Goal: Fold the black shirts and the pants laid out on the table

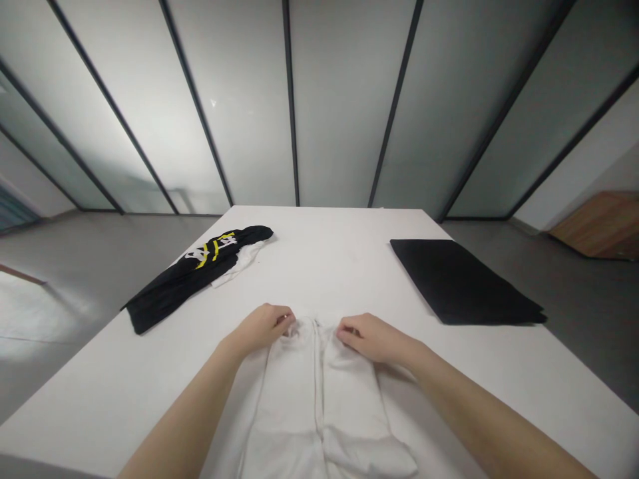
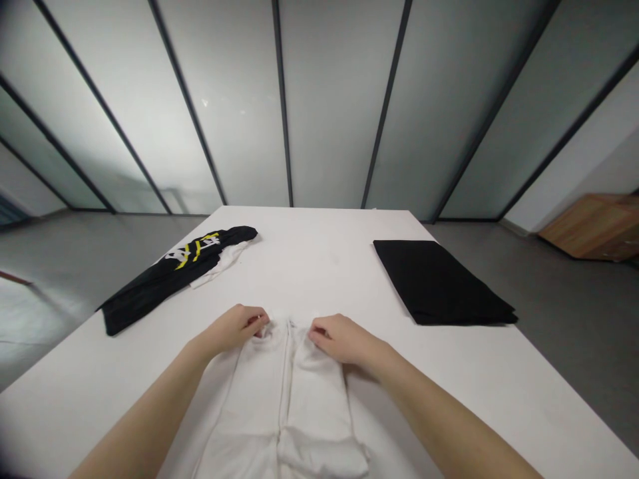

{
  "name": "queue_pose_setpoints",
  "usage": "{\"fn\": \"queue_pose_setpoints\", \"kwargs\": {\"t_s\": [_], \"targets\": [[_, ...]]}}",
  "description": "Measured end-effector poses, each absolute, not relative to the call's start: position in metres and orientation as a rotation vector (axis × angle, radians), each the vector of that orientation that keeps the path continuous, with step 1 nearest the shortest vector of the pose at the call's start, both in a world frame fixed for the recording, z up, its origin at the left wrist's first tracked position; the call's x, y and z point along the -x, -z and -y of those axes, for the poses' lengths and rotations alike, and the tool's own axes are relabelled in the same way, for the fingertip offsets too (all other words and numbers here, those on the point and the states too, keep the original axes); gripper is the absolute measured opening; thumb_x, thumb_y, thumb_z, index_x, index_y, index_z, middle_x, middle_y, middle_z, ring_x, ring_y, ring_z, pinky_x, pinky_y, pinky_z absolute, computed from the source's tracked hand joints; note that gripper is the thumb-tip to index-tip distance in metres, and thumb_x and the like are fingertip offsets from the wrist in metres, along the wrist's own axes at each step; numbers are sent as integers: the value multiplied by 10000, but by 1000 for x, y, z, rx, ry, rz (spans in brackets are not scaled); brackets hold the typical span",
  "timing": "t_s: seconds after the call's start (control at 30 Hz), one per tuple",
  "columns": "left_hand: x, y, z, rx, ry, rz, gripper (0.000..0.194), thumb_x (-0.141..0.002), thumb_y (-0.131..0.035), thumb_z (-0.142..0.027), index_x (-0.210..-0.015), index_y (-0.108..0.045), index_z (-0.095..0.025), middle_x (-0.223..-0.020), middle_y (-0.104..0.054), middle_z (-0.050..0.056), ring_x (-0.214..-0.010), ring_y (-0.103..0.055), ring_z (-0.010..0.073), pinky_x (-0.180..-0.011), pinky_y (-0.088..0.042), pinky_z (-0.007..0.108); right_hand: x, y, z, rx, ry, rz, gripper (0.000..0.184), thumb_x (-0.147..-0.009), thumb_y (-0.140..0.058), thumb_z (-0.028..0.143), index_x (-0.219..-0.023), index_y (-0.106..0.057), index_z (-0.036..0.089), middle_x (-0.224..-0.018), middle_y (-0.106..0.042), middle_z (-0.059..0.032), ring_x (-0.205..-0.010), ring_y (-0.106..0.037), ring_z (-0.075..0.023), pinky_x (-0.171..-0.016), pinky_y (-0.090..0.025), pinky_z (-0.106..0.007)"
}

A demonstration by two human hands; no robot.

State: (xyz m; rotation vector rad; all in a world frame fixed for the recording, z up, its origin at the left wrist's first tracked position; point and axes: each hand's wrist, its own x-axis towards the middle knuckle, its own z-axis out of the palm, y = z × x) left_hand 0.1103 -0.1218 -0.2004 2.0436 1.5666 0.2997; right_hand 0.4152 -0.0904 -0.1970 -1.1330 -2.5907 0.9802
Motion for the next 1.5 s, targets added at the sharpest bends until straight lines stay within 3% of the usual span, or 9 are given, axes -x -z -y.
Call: {"fn": "queue_pose_setpoints", "kwargs": {"t_s": [0.17, 0.37, 0.5, 0.7, 0.83, 1.0, 1.13, 1.27, 1.5], "targets": [[-99, 215, 116, -2049, -284, -2021, 377, -945, -640, -455, -1251, -675, -239, -1094, -756, 93, -1008, -715, 268, -856, -486, 345, -431, 205, 69, 1335, -981, 2318, 227, -982, -569, 306, -1103, -734, 208, -973, -779, -52, -797, -692, -189, -721, -479, -285], [-98, 223, 115, -2009, -286, -2004, 376, -904, -682, -468, -1173, -674, -206, -1188, -701, 119, -1067, -694, 285, -898, -498, 371, -450, 222, 49, 1761, -540, 2370, 460, -902, -723, 479, -1219, -699, 145, -1233, -723, -187, -1049, -704, -295, -845, -488, -350], [-97, 226, 111, -1927, -392, -1970, 250, -868, -692, -367, -1052, -673, -200, -1086, -717, 101, -954, -697, 251, -829, -499, 345, -451, 217, 46, 1776, -894, 2320, 364, -869, -770, 457, -1084, -686, 175, -915, -762, -95, -782, -700, -222, -679, -475, -295], [-94, 229, 105, -1675, -544, -1896, 226, -800, -701, -355, -963, -633, -213, -823, -695, 9, -756, -649, 196, -655, -453, 289, -461, 214, 40, 1751, -1604, 2182, 418, -824, -792, 565, -782, -549, 228, -519, -528, 56, -407, -449, -98, -382, -319, -225], [-87, 222, 108, -1457, -530, -1801, 415, -802, -740, -574, -952, -656, -196, -699, -632, -12, -572, -557, 153, -519, -366, 273, -475, 214, 35, 1671, -1844, 2198, 462, -808, -795, 622, -800, -566, 220, -482, -500, 74, -375, -370, -65, -339, -248, -189], [-70, 211, 117, -1211, -309, -1453, 597, -818, -662, -803, -772, -537, -221, -503, -505, -59, -381, -355, 81, -391, -221, 237, -485, 214, 37, 1396, -2184, 1971, 547, -853, -787, 592, -1191, -610, 200, -596, -628, 65, -352, -387, -41, -314, -208, -148], [-66, 214, 119, -1067, -320, -1253, 642, -757, -781, -752, -1012, -524, -222, -793, -785, 57, -416, -535, 101, -355, -311, 200, -481, 221, 39, 1274, -2275, 1663, 629, -877, -789, 513, -1333, -483, 207, -1015, -811, -91, -489, -662, -89, -355, -422, -146], [-72, 225, 117, -947, -379, -1182, 705, -761, -853, -653, -1194, -508, -217, -1068, -821, 145, -571, -728, 153, -403, -448, 190, -475, 231, 40, 1284, -2310, 1500, 463, -934, -743, 444, -1229, -479, 204, -1132, -807, -136, -555, -735, -116, -404, -513, -163], [-71, 240, 109, -908, -410, -1210, 443, -848, -790, -565, -821, -649, -146, -666, -768, 101, -479, -700, 167, -449, -547, 227, -481, 244, 42, 1145, -2434, 1617, 404, -949, -731, 457, -1146, -511, 181, -798, -807, -50, -310, -520, -65, -315, -434, -155]]}}
